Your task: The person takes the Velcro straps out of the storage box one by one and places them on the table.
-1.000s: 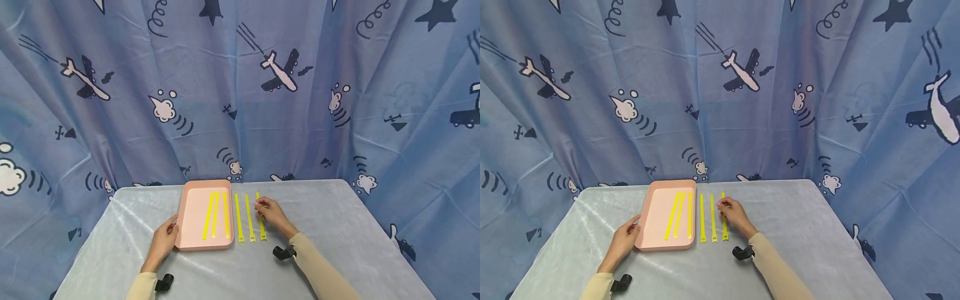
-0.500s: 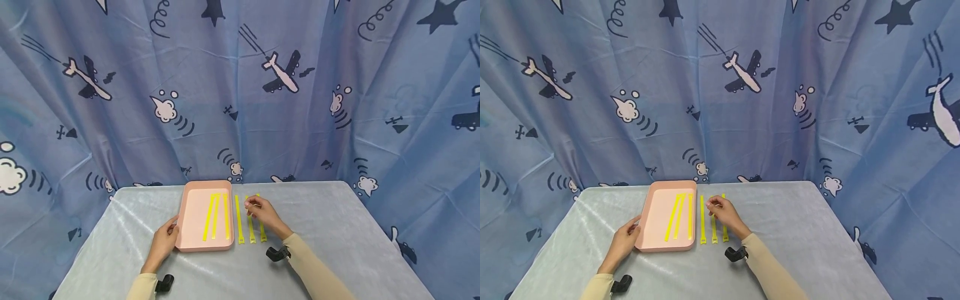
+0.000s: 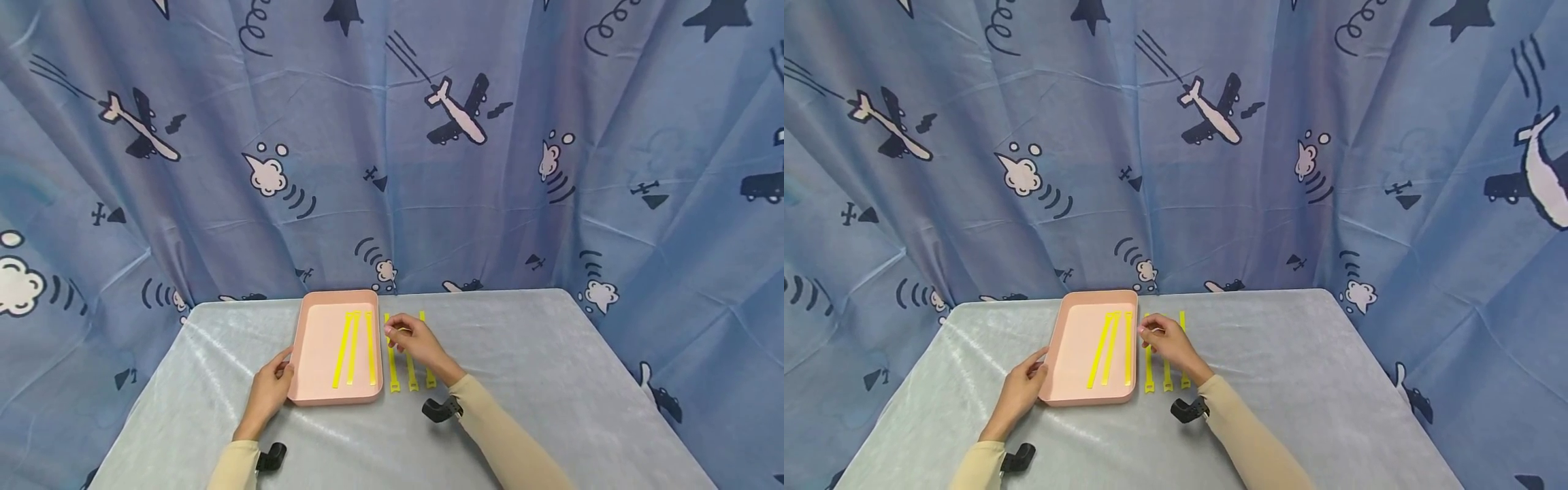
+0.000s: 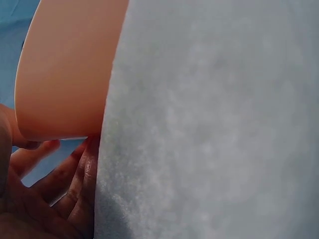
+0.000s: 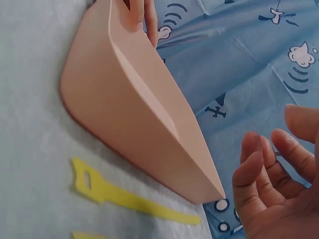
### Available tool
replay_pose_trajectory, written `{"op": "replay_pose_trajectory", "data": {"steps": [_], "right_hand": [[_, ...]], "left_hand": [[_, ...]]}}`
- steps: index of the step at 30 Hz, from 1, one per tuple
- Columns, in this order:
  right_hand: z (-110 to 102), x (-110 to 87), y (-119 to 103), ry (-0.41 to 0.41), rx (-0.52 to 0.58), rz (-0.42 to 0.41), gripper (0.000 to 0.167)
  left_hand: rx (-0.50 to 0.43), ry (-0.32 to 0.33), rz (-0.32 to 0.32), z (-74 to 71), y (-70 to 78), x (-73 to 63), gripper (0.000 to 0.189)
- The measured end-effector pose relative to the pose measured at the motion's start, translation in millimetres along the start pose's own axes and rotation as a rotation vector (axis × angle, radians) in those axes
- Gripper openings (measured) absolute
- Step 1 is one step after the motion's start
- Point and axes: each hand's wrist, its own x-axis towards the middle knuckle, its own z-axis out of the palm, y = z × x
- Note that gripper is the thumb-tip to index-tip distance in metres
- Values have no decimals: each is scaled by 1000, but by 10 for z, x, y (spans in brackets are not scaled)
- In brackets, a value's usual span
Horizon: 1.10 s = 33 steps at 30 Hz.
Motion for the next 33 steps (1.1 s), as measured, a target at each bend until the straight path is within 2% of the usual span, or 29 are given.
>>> {"op": "replay_pose_trajectory", "data": {"steps": [8,18,26,33], "right_hand": [[104,-23,-68,-43,31,-16,25],[332,16,-150,-101,68,-55,25],[429,48,-223,-117,28,-83,20],[539,88,-238,-156,-15,-145,18]], "left_hand": [[-9,1,0,34,12,7,43],[-1,-12,-16,-27,8,-13,42],[-1,-19,-17,-1,22,-2,43],[7,-11,-19,1,15,-7,43]]}}
